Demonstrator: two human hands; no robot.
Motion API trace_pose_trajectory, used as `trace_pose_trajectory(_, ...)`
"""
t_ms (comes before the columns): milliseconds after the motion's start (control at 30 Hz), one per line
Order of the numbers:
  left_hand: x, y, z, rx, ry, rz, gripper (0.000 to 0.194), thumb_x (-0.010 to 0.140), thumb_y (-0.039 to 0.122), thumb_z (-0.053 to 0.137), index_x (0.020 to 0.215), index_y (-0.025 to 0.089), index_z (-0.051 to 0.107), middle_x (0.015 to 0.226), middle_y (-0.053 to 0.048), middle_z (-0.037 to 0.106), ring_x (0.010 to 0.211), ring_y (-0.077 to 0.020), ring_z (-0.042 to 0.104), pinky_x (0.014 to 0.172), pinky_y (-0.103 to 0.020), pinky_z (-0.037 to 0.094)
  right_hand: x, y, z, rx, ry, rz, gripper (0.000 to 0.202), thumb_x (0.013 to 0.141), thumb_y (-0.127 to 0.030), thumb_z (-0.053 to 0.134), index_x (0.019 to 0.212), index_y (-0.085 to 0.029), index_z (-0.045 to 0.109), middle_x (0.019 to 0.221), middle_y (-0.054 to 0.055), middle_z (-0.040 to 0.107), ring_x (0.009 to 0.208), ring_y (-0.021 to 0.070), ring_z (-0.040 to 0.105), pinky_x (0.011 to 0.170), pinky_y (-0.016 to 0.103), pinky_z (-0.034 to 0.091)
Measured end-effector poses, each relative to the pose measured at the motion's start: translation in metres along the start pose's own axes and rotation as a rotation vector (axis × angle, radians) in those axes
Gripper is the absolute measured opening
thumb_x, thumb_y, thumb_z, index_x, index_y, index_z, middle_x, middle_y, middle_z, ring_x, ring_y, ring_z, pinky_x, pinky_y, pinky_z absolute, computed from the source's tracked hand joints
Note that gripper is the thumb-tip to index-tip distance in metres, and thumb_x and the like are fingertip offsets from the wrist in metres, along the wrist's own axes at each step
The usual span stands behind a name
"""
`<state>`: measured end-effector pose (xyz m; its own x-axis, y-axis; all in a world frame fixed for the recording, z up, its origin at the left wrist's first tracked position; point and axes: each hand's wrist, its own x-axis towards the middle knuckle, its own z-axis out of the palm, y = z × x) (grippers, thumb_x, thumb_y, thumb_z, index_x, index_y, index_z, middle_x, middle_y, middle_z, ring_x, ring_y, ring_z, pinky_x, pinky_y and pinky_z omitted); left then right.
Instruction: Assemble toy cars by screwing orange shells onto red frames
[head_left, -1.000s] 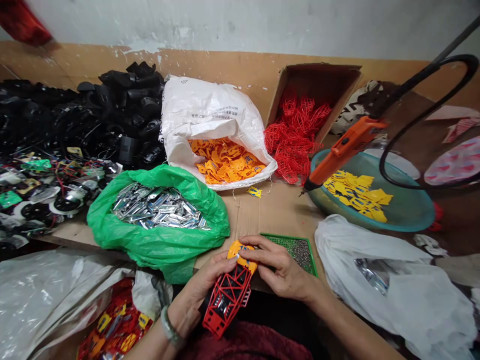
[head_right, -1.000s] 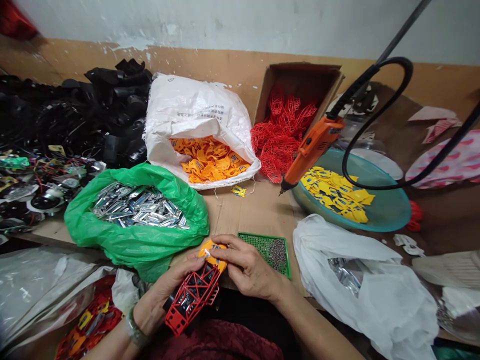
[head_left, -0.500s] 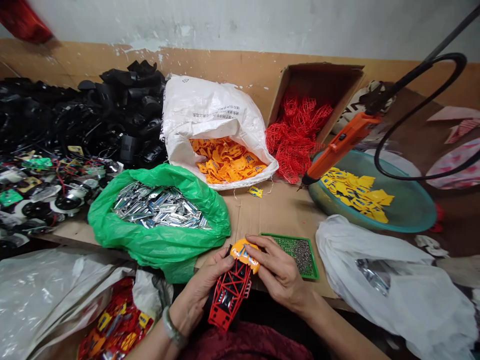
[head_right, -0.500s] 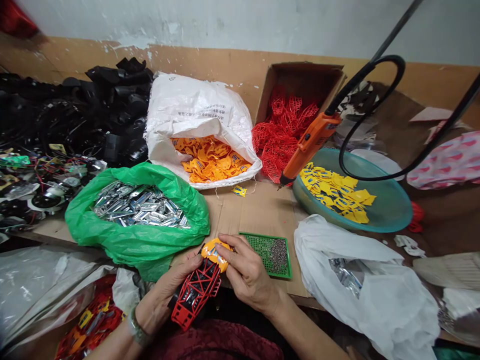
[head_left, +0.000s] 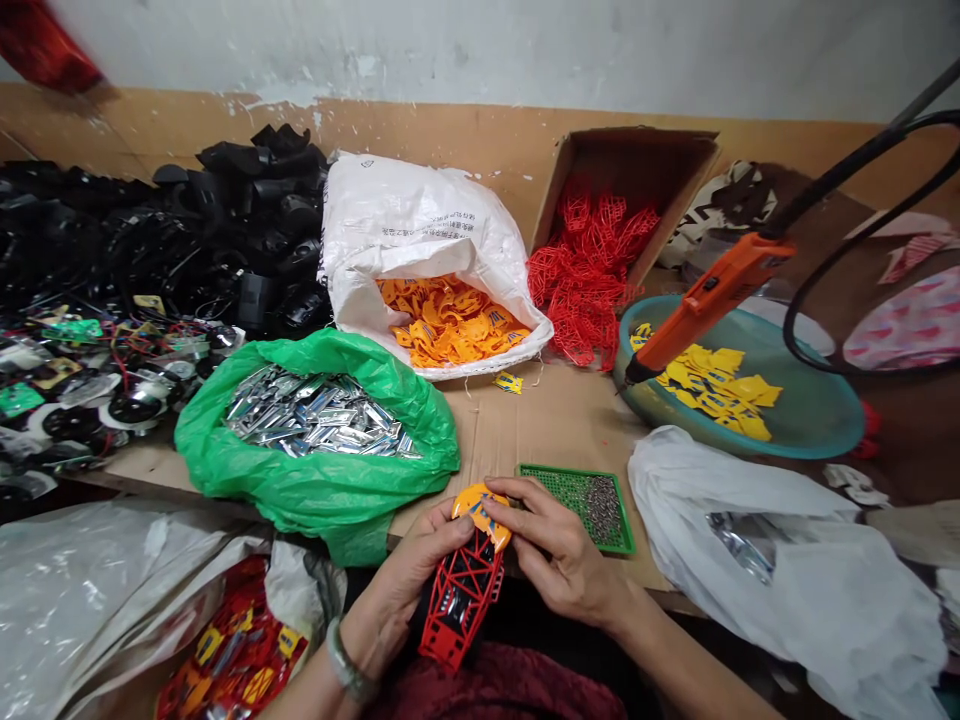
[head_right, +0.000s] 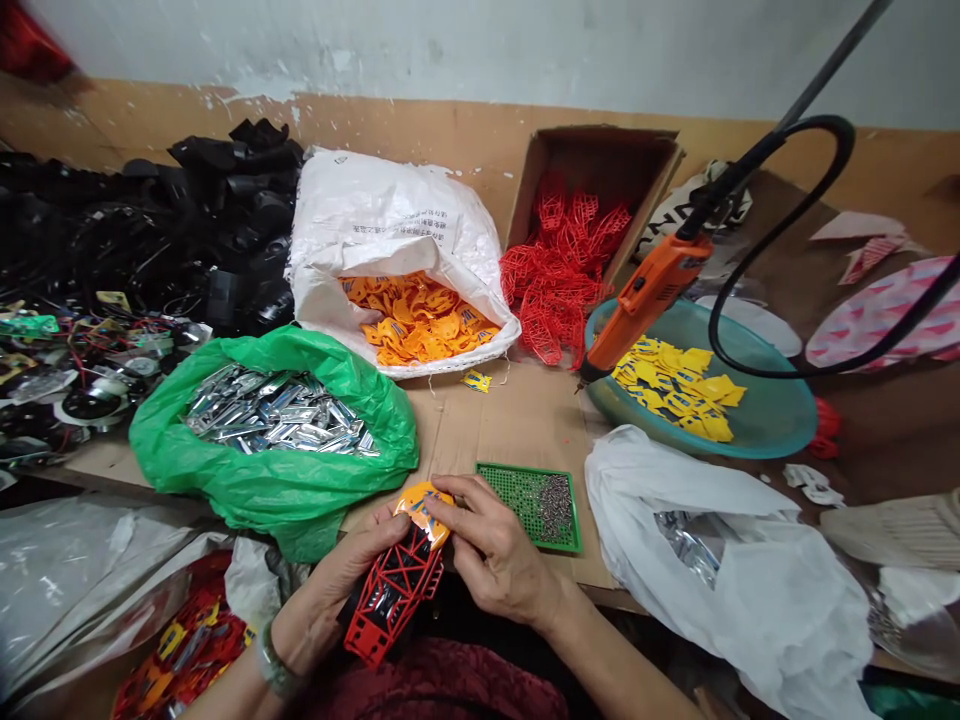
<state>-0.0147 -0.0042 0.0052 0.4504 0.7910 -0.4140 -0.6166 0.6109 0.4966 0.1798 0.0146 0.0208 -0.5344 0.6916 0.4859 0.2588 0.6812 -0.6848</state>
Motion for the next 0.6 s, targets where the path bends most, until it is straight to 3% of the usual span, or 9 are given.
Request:
trace_pose_trajectory(200,-0.005,0.002,0.004,0.01,0.139,0.017,0.033,0.07,0.028,0.087,0.098,0.014,0.075,0.081,-0.003,0.076,0.063,-0.0155,0.066,0.06,-0.025,0.052,0.004,0.0,-0.005,0.071,-0.072,0.027,0.065,0.084,0.003,0.045,0.14,-0.027,0.056,0.137,0.012,0.059,0.13,0.0232,0.055,0.108,0.046,0.049)
trace_pose_trajectory(367,-0.002,-0.004,-0.011,-0.135,0.074,-0.101,0.02,0.076,0.022,0.078,0.093,0.012,0.074,0.076,-0.003,0.075,0.059,-0.0144,0.066,0.062,-0.025,0.051,0.007,-0.004,-0.007,0.208,-0.108,0.056,0.071,0.08,0.008,0.044,0.139,-0.029,0.056,0.143,0.009,0.057,0.136,0.0208,0.052,0.114,0.045,0.045)
trace_pose_trajectory(500,0.0,-0.007,-0.025,-0.232,0.005,-0.116,0.021,0.07,0.019,0.078,0.089,0.013,0.072,0.076,-0.003,0.076,0.065,-0.0171,0.069,0.068,-0.026,0.052,0.012,-0.008,-0.012,0.315,-0.125,0.049,0.066,0.082,0.007,0.046,0.138,-0.027,0.055,0.139,0.01,0.061,0.132,0.0201,0.056,0.111,0.043,0.047)
trace_pose_trajectory(600,-0.002,-0.012,-0.028,-0.279,-0.022,-0.148,0.021,0.064,0.021,0.083,0.079,0.013,0.071,0.069,-0.001,0.074,0.059,-0.0158,0.067,0.063,-0.025,0.052,0.016,-0.007,-0.013,0.348,-0.137,0.022,0.062,0.084,0.007,0.044,0.135,-0.026,0.058,0.133,0.011,0.064,0.124,0.0193,0.061,0.104,0.041,0.052)
